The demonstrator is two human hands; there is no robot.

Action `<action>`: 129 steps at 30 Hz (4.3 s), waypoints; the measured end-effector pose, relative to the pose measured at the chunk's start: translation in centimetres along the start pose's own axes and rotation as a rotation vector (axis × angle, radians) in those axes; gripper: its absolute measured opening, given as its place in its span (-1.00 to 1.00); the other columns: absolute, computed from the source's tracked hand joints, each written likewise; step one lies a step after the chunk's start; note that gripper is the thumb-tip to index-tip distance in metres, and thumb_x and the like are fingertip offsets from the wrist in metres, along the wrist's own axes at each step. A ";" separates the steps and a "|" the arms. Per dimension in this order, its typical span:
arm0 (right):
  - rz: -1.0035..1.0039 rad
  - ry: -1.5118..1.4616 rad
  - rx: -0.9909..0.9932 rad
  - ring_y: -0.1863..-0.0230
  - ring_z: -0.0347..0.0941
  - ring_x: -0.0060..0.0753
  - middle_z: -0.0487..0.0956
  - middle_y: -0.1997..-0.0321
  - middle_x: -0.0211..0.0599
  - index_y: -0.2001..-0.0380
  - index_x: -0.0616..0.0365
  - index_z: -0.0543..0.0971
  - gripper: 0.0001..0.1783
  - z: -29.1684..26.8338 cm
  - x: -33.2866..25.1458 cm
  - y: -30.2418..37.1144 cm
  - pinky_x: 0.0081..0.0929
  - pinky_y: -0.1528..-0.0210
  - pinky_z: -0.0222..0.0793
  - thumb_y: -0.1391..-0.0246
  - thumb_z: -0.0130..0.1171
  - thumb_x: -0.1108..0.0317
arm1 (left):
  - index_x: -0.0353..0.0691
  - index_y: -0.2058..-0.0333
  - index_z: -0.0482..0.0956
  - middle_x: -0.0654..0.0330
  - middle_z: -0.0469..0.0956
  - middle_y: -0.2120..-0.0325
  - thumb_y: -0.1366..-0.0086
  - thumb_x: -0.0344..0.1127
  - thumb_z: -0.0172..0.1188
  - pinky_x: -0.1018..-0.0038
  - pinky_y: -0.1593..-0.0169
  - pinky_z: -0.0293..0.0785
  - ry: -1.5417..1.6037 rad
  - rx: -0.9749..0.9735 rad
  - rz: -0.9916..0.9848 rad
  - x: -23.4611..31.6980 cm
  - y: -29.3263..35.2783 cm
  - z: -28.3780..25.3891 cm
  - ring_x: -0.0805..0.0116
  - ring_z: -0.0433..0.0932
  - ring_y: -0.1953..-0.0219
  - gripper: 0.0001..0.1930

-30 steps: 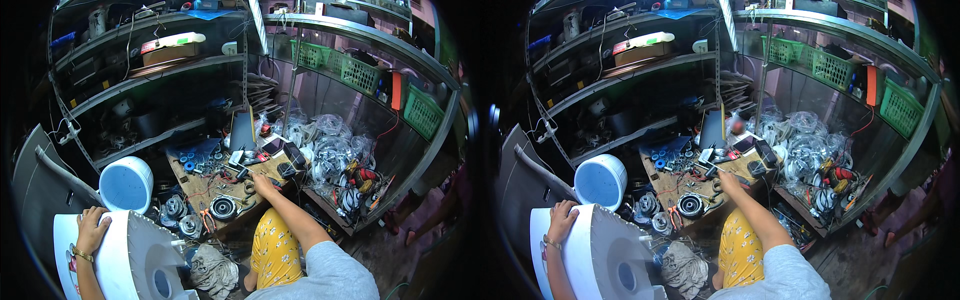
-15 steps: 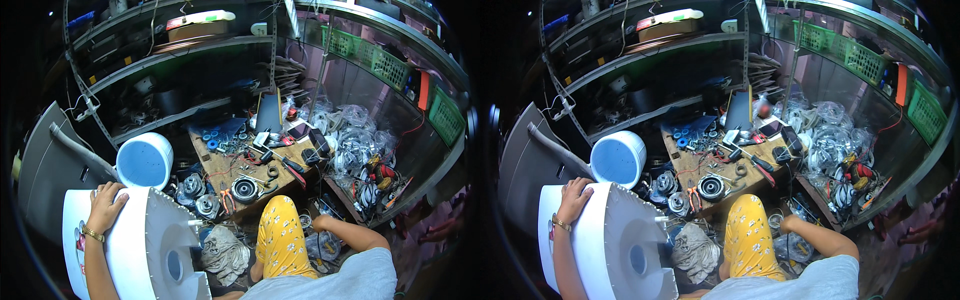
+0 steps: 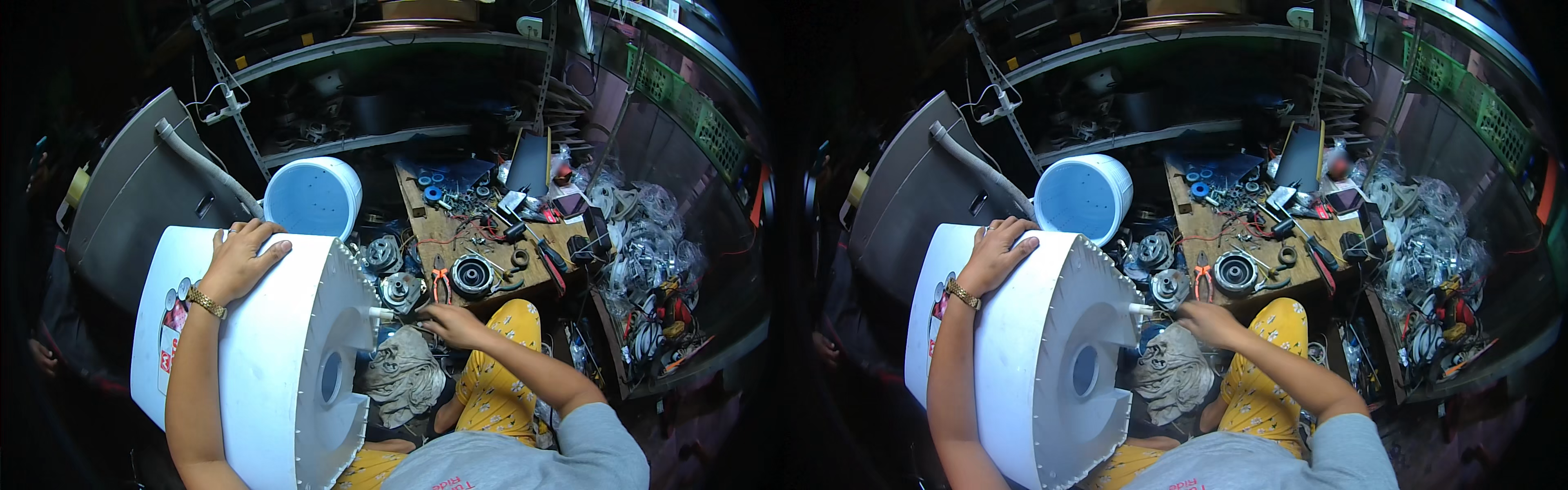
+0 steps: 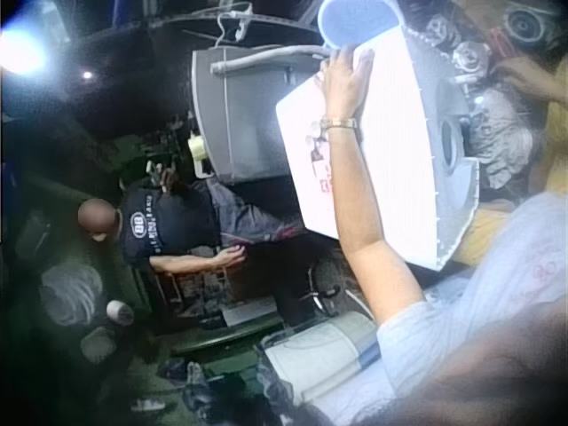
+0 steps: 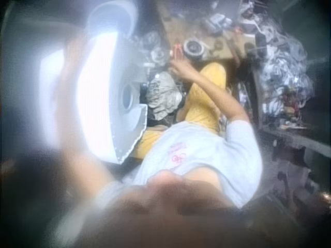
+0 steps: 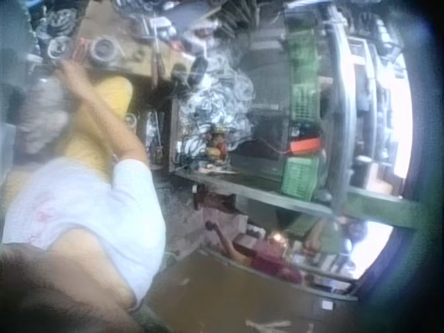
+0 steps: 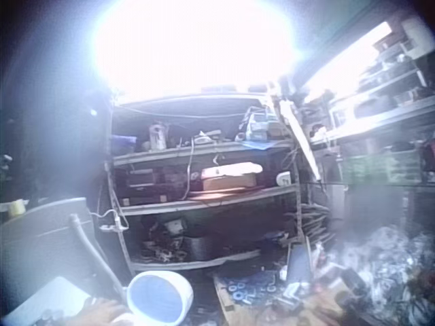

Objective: The person assembles a white plastic appliance, likely a washing machine, by using a screwdriver to fasten components. They work on a perforated cylindrical drum and a large white housing, tightening screws and aligning parts while sitting on the floor in a cluttered workshop.

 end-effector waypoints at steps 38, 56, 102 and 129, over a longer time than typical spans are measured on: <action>0.407 -0.413 0.052 0.63 0.46 -0.14 0.56 0.55 -0.17 0.43 0.17 0.56 -0.74 14.5 5.0 -2.4 -0.24 0.54 0.36 -0.13 -0.01 0.23 | -0.02 0.07 0.58 0.20 0.53 0.14 -0.27 0.23 -0.05 -0.15 -0.30 -0.17 -0.047 -0.004 -0.009 0.5 -0.1 -0.1 0.19 0.30 -0.16 -0.48; 0.797 0.086 -0.542 -0.14 0.38 0.13 0.45 -0.11 0.02 0.04 0.10 0.49 -0.56 32.0 16.8 12.3 -0.04 -0.03 0.39 -0.04 0.15 0.13 | -0.03 0.10 0.60 0.18 0.53 0.12 -0.25 0.23 -0.04 -0.16 -0.28 -0.23 0.019 0.040 -0.005 -1.6 1.5 -0.7 0.16 0.28 -0.17 -0.48; 0.482 -1.062 0.619 0.03 0.43 -0.36 0.53 0.09 -0.17 -0.02 0.24 0.40 -0.67 21.0 6.4 -0.5 -0.44 -0.05 0.33 -0.18 0.03 0.42 | -0.02 0.08 0.57 0.20 0.52 0.13 -0.31 0.16 -0.06 -0.13 -0.27 -0.16 -0.002 0.029 -0.052 -4.9 1.0 -0.6 0.19 0.31 -0.14 -0.54; 0.277 -0.635 0.185 0.22 0.54 -0.16 0.59 0.28 -0.07 0.16 0.24 0.52 -0.70 20.9 9.8 -1.5 -0.23 0.08 0.41 -0.10 0.07 0.27 | 0.00 0.04 0.56 0.21 0.51 0.09 -0.33 0.10 -0.06 -0.13 -0.29 -0.19 -0.012 -0.016 -0.011 -3.1 0.0 0.1 0.20 0.28 -0.17 -0.58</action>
Point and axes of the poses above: each hand's wrist, its own y-axis away from the middle knuckle, its own z-axis out of the palm, x = y × z, the point moved 10 cm from there along -y, towards the middle knuckle
